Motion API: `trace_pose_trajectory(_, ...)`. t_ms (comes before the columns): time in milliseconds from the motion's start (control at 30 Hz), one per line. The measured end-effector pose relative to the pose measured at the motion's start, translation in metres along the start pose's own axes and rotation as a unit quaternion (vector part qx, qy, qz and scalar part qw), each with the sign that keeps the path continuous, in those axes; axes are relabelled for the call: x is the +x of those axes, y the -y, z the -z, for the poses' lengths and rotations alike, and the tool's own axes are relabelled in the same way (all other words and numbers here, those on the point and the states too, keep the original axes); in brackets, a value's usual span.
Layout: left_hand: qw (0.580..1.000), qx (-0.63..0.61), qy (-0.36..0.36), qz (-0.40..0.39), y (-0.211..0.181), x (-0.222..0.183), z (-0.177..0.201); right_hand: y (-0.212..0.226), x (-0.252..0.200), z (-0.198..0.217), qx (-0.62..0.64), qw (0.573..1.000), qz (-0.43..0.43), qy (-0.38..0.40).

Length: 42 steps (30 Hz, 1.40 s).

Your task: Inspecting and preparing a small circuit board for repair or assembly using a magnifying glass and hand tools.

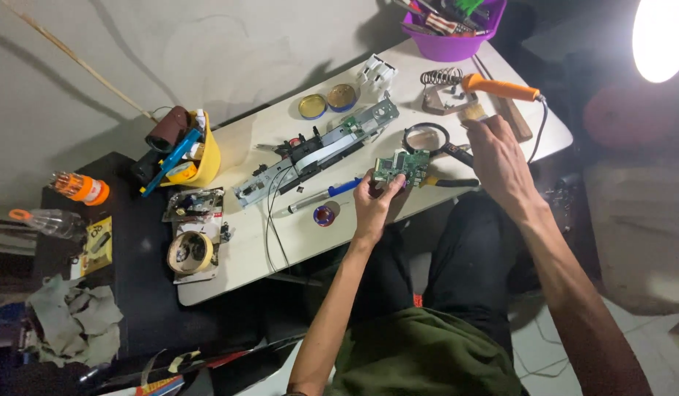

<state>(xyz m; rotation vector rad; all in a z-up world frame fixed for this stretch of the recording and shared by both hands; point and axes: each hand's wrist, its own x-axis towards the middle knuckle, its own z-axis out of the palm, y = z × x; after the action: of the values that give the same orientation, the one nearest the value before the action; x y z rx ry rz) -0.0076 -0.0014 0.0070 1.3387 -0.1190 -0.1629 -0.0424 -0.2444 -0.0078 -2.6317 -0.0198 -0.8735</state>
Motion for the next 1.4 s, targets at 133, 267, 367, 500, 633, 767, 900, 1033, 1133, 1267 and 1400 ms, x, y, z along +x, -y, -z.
trace_pose_trajectory(133, 1.0, -0.022, 0.01, -0.001, -0.005, -0.001, -0.004, 0.063, -0.011, 0.035, 0.131, 0.986, -0.012, -0.105)
trace_pose_trajectory(267, 0.998, 0.018, 0.025, -0.046, -0.011, -0.004, -0.005, 0.087, -0.027, 0.042, 0.186, 0.946, -0.06, -0.258)
trace_pose_trajectory(367, 0.999, -0.007, 0.006, -0.041, 0.009, 0.001, -0.004, 0.085, -0.05, 0.009, 0.292, 0.874, -0.218, -0.32)
trace_pose_trajectory(500, 0.999, 0.026, 0.012, -0.045, 0.0, -0.002, -0.007, 0.083, -0.07, -0.045, 0.46, 0.731, -0.346, -0.368)
trace_pose_trajectory(633, 0.998, 0.041, 0.008, -0.055, 0.002, -0.005, -0.008, 0.092, -0.09, -0.06, 0.615, 0.606, -0.378, -0.334)
trace_pose_trajectory(767, 0.996, 0.051, -0.009, -0.067, 0.004, -0.008, -0.012, 0.101, -0.09, -0.066, 0.631, 0.595, -0.368, -0.336)
trace_pose_trajectory(900, 0.995, 0.063, -0.018, -0.081, 0.005, -0.007, -0.014, 0.12, -0.081, -0.059, 0.602, 0.627, -0.356, -0.342)
trace_pose_trajectory(1033, 0.993, 0.078, -0.025, -0.08, 0.005, -0.007, -0.016, 0.131, -0.076, -0.063, 0.587, 0.652, -0.339, -0.34)
trace_pose_trajectory(1133, 0.992, 0.089, -0.034, -0.083, 0.009, -0.005, -0.016, 0.135, -0.075, -0.064, 0.576, 0.664, -0.331, -0.344)
trace_pose_trajectory(1267, 0.991, 0.09, -0.044, -0.092, 0.005, -0.008, -0.018, 0.138, -0.073, -0.059, 0.569, 0.671, -0.327, -0.345)
trace_pose_trajectory(1400, 0.989, 0.09, -0.058, -0.098, 0.015, -0.004, -0.014, 0.129, -0.08, -0.07, 0.569, 0.667, -0.336, -0.345)
